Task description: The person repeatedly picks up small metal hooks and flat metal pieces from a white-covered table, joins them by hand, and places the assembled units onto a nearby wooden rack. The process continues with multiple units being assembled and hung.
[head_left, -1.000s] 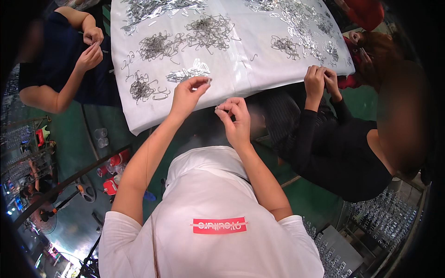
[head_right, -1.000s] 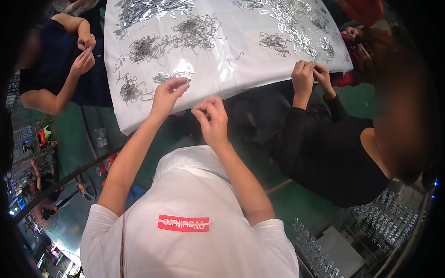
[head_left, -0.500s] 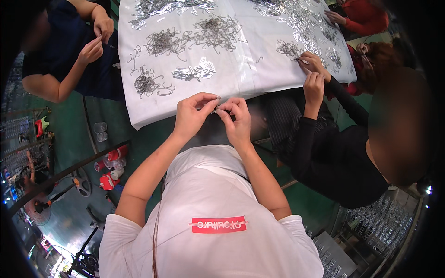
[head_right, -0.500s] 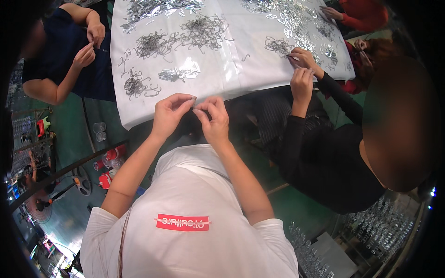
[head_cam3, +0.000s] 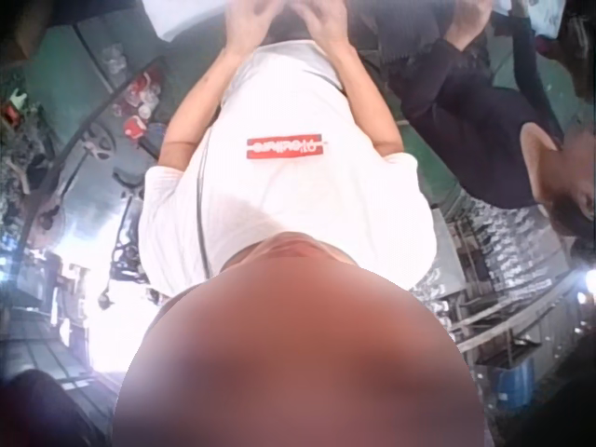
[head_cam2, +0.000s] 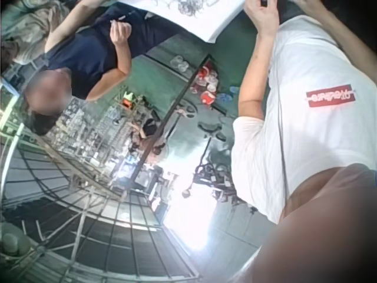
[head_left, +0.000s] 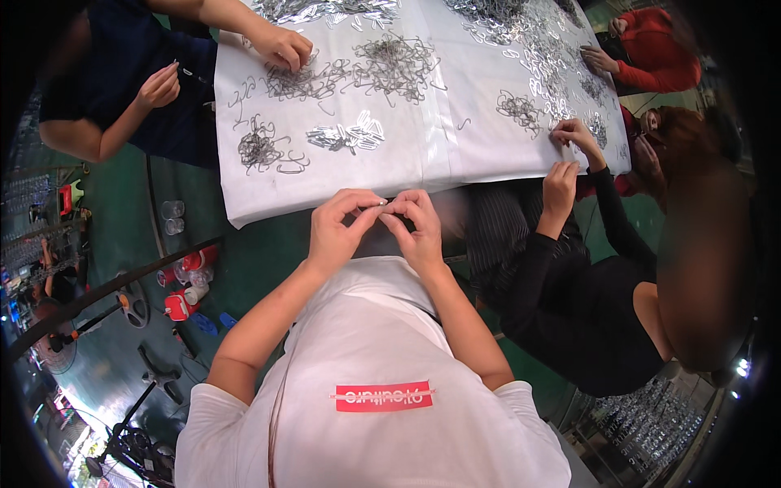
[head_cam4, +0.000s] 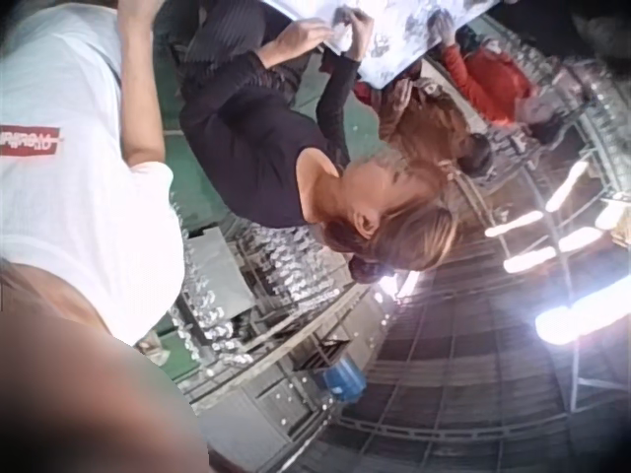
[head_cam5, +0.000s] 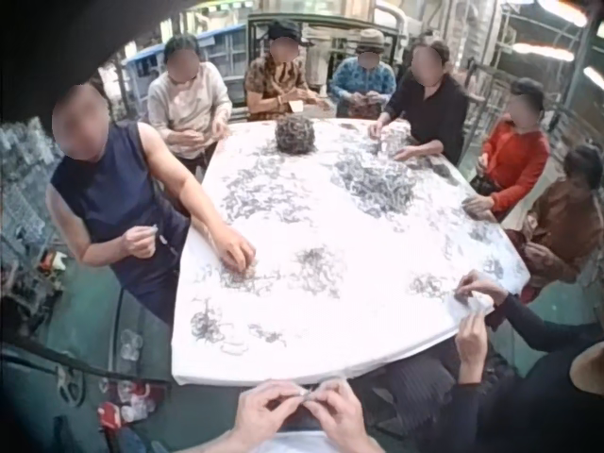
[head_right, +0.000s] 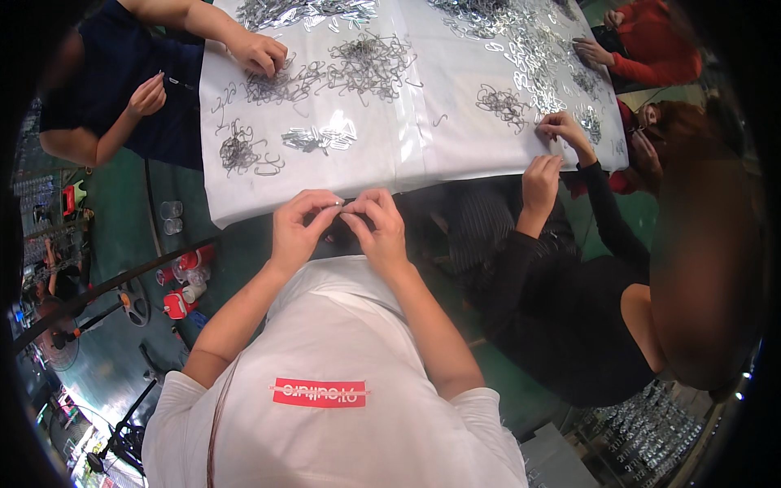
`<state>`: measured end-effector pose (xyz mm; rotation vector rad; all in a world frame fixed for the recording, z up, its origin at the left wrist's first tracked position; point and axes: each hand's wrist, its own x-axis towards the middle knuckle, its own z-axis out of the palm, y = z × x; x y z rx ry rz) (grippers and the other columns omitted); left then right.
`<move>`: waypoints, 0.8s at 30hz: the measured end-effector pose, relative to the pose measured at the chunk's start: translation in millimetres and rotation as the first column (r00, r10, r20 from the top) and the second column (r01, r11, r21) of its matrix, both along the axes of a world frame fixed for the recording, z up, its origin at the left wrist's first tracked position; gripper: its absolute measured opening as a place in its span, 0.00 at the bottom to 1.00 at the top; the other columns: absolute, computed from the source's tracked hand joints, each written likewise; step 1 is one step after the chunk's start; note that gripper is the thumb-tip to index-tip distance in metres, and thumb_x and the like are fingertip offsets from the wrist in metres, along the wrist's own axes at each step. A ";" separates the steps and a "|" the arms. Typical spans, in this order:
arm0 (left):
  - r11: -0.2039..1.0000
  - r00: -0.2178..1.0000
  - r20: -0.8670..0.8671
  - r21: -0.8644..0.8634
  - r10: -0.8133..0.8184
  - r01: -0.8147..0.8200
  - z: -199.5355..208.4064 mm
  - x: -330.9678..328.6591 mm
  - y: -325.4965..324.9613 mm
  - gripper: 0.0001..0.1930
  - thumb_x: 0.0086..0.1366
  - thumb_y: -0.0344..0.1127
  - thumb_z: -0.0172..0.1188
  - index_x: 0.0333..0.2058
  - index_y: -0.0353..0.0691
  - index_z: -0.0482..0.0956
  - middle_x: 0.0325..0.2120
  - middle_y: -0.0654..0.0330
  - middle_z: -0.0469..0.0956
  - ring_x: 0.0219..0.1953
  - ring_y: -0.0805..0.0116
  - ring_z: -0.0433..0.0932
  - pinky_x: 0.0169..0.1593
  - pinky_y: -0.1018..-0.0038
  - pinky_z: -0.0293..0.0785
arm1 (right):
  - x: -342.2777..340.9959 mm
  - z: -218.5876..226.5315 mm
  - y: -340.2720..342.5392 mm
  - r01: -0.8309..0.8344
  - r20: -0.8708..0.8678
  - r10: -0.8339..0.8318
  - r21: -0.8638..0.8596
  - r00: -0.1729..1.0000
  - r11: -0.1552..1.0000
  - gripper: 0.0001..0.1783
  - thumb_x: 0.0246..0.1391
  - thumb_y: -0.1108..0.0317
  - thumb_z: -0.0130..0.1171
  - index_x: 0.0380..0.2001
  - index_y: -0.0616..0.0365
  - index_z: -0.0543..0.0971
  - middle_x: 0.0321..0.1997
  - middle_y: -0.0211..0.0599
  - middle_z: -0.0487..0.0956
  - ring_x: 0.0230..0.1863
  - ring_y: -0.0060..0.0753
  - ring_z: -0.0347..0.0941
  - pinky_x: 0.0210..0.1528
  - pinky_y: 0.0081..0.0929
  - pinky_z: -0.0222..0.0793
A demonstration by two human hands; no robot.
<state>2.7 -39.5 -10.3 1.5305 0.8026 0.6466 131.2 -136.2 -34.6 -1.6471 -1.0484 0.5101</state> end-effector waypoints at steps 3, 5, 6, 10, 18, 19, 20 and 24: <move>0.999 1.000 0.024 0.034 0.007 -0.008 0.6 1.9 -3.5 0.06 0.57 0.24 0.64 0.35 0.38 0.83 0.35 0.60 0.81 0.34 0.72 0.78 0.36 0.77 0.76 | 24.7 -3.5 3.6 -0.034 -0.028 0.033 -0.035 0.999 0.999 0.09 0.50 0.73 0.63 0.36 0.60 0.78 0.37 0.37 0.74 0.35 0.28 0.71 0.35 0.24 0.66; 0.998 1.000 0.012 0.066 0.008 -0.008 2.6 2.2 -4.8 0.07 0.56 0.23 0.64 0.34 0.38 0.84 0.34 0.60 0.81 0.35 0.71 0.78 0.36 0.77 0.76 | 49.7 -14.5 25.2 0.021 0.066 -0.014 -0.109 0.998 0.994 0.07 0.51 0.72 0.62 0.35 0.60 0.79 0.34 0.36 0.76 0.32 0.28 0.71 0.35 0.24 0.67; 0.996 1.000 0.001 0.088 0.009 -0.009 3.9 2.0 -5.5 0.07 0.56 0.23 0.64 0.34 0.38 0.84 0.34 0.60 0.81 0.35 0.71 0.78 0.36 0.77 0.76 | 63.8 -22.8 44.3 0.039 0.120 -0.023 -0.129 0.993 0.991 0.06 0.52 0.72 0.62 0.34 0.60 0.80 0.33 0.35 0.77 0.31 0.28 0.71 0.35 0.24 0.67; 0.988 0.999 -0.040 0.152 0.025 -0.019 7.0 2.0 -9.6 0.07 0.55 0.23 0.65 0.34 0.38 0.84 0.32 0.60 0.81 0.35 0.69 0.78 0.35 0.77 0.76 | 108.4 -52.1 135.0 0.153 0.306 -0.044 -0.341 0.951 0.927 0.10 0.52 0.63 0.61 0.32 0.57 0.83 0.38 0.43 0.78 0.39 0.42 0.77 0.40 0.37 0.71; 0.981 0.995 0.043 0.168 0.091 -0.097 5.4 1.1 -20.6 0.08 0.56 0.21 0.64 0.35 0.38 0.83 0.32 0.61 0.81 0.31 0.75 0.76 0.31 0.80 0.72 | 115.3 -90.4 191.8 0.186 0.521 0.237 -0.634 0.820 0.751 0.13 0.49 0.61 0.64 0.33 0.60 0.81 0.32 0.42 0.80 0.34 0.43 0.78 0.38 0.36 0.73; 0.985 0.996 0.026 0.147 0.084 -0.087 5.5 -0.5 -21.4 0.08 0.56 0.21 0.64 0.35 0.37 0.83 0.32 0.60 0.81 0.33 0.73 0.77 0.33 0.79 0.74 | 116.5 -90.5 186.2 0.158 0.473 0.235 -0.652 0.849 0.742 0.14 0.50 0.61 0.64 0.32 0.62 0.80 0.31 0.42 0.80 0.33 0.41 0.78 0.37 0.35 0.73; 0.988 0.997 0.009 0.136 0.079 -0.080 5.7 -2.7 -21.6 0.08 0.56 0.21 0.64 0.35 0.37 0.83 0.33 0.59 0.82 0.35 0.70 0.78 0.35 0.77 0.76 | 119.2 -87.5 176.6 0.034 0.283 0.191 -0.634 0.940 0.772 0.13 0.51 0.62 0.63 0.32 0.63 0.79 0.29 0.40 0.79 0.32 0.37 0.78 0.36 0.31 0.73; 0.987 0.998 0.008 0.148 0.057 -0.058 5.5 -8.9 -21.2 0.08 0.56 0.21 0.64 0.35 0.36 0.83 0.33 0.58 0.82 0.36 0.68 0.79 0.36 0.77 0.77 | 103.0 -50.8 109.4 -0.257 -0.509 0.032 -0.378 0.860 0.890 0.09 0.59 0.67 0.58 0.33 0.63 0.76 0.27 0.31 0.76 0.28 0.19 0.73 0.32 0.19 0.72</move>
